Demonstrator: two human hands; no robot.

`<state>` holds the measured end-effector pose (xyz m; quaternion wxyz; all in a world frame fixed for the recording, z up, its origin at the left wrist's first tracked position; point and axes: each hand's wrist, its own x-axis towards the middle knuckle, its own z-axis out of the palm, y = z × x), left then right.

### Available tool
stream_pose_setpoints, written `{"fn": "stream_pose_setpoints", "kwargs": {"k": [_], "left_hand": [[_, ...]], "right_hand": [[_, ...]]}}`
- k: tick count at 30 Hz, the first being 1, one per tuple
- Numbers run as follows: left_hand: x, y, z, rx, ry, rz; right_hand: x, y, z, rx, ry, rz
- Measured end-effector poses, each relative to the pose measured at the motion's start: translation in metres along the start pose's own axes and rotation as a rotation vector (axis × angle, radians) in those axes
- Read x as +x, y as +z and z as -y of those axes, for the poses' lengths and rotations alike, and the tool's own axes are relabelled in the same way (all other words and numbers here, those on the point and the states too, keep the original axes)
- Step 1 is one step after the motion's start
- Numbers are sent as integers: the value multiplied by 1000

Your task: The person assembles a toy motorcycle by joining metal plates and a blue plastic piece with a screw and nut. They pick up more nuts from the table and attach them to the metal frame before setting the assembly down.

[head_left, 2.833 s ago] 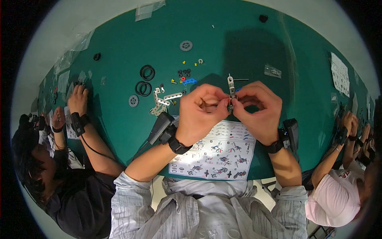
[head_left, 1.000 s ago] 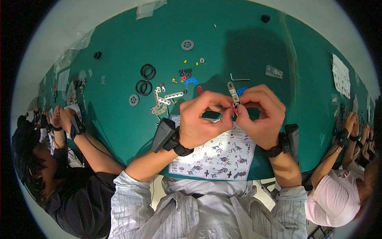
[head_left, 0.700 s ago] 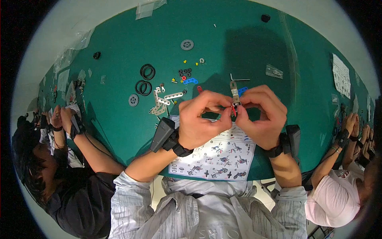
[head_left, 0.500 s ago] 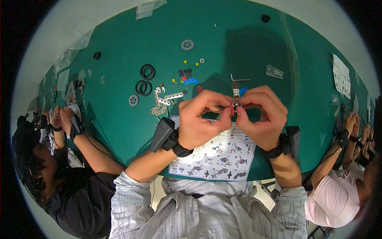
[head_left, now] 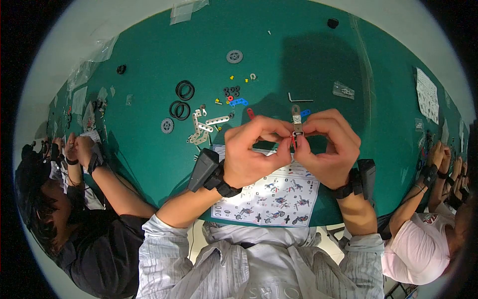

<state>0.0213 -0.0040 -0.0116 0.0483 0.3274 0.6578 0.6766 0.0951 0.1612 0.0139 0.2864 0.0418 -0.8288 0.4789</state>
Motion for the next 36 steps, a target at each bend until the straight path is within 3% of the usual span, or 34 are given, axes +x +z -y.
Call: {"fn": "stream_pose_setpoints", "kwargs": {"k": [7,25,36], "left_hand": [[0,0,-2,-8,-23,9],[-1,-2,1,13,7,31],[-1,-1,-2,-56,-71,32]], "right_hand": [[-1,-5,7,-149,-82,4],[1,-5,5,-100,-72,10],[2,-6,6,-115,-67,20]]}}
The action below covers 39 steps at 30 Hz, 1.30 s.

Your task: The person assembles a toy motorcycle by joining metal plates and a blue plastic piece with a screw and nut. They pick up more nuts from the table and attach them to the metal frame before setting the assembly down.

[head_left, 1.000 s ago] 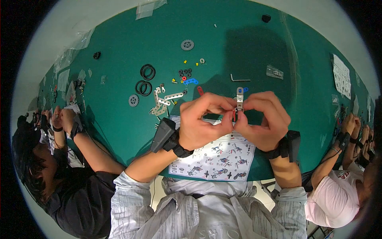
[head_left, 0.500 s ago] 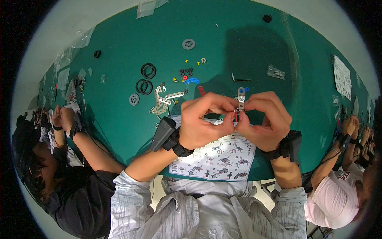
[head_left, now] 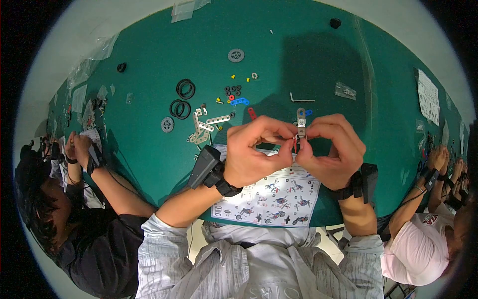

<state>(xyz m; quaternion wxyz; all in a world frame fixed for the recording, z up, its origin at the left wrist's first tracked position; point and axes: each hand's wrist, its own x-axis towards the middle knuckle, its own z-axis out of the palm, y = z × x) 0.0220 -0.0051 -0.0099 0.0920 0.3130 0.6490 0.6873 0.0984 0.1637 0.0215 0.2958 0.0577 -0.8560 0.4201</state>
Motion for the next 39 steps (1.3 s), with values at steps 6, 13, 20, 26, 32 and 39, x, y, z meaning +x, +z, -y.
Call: {"fn": "stream_pose_setpoints", "kwargs": {"k": [6,13,20,26,32,39], "left_hand": [[-1,3,-1,-46,-46,-15],[-2,0,2,-27,-28,12],[-2,0,0,-20,-43,6],[7,-10,-4,187,179,84],[22,-20,-1,320,485,179],[22,-23,-7,457,447,190]], "right_hand": [[0,1,0,-24,-14,-12],[1,1,1,-18,-12,-5],[0,0,0,-6,-6,16],[-1,2,-3,109,60,25],[-3,6,-7,230,190,34],[-4,9,-7,174,146,22]]}}
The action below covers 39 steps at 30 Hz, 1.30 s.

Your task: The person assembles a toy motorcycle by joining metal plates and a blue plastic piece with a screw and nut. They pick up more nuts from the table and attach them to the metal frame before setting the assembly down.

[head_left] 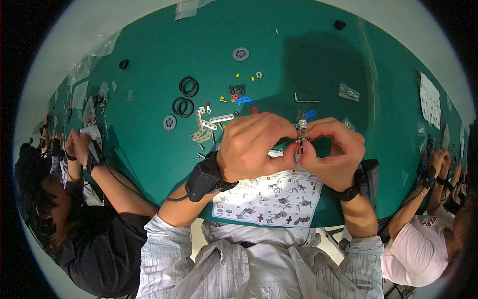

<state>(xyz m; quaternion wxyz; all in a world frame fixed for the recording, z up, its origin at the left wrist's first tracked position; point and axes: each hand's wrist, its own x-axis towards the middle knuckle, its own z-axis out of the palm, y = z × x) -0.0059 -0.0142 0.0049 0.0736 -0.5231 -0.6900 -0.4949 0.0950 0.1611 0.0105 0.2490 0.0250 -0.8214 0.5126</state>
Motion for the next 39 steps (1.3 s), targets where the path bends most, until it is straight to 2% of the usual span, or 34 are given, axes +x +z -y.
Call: {"fn": "stream_pose_setpoints", "kwargs": {"k": [16,22,25,39], "left_hand": [[1,7,-3,-164,-124,-38],[3,6,0,-176,-67,-23],[5,5,-4,-208,-124,-44],[2,6,-1,-215,-113,-19]], "right_hand": [[2,-4,4,-1,-46,-27],[3,-2,3,-13,-67,-38],[3,-2,2,-10,-75,-41],[2,-4,4,-19,-66,-19]]}}
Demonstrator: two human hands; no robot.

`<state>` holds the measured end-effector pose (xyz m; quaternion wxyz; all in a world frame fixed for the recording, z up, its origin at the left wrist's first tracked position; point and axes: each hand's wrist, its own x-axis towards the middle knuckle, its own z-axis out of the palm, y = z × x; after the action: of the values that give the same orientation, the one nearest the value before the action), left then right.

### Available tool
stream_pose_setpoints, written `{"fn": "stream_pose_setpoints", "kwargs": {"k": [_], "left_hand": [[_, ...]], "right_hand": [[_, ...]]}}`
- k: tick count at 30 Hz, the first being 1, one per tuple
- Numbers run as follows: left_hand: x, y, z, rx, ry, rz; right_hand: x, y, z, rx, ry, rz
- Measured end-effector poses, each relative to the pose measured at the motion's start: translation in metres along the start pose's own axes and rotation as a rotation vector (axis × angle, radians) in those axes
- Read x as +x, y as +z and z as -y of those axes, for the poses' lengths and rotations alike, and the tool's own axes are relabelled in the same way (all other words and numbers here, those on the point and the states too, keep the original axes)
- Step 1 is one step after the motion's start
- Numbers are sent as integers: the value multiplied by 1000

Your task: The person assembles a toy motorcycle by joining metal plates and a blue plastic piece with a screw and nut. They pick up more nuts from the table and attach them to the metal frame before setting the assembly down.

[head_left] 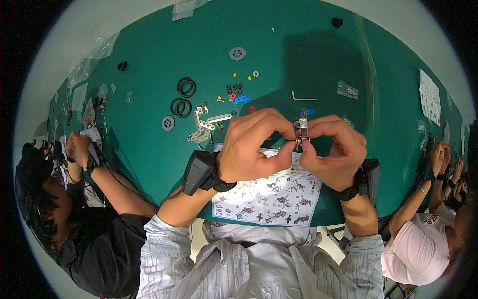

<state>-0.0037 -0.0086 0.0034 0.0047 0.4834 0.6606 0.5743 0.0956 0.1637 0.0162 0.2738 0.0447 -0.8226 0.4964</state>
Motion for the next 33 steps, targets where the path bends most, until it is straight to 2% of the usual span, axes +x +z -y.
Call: {"fn": "stream_pose_setpoints", "kwargs": {"k": [19,22,28,33], "left_hand": [[-2,3,0,-31,-28,-27],[0,0,1,-4,14,-8],[2,-13,8,313,313,69],[2,-25,-3,568,521,141]], "right_hand": [[1,-1,2,-39,-33,25],[0,0,2,-30,-22,21],[0,-1,2,1,3,42],[-3,2,0,107,157,50]]}}
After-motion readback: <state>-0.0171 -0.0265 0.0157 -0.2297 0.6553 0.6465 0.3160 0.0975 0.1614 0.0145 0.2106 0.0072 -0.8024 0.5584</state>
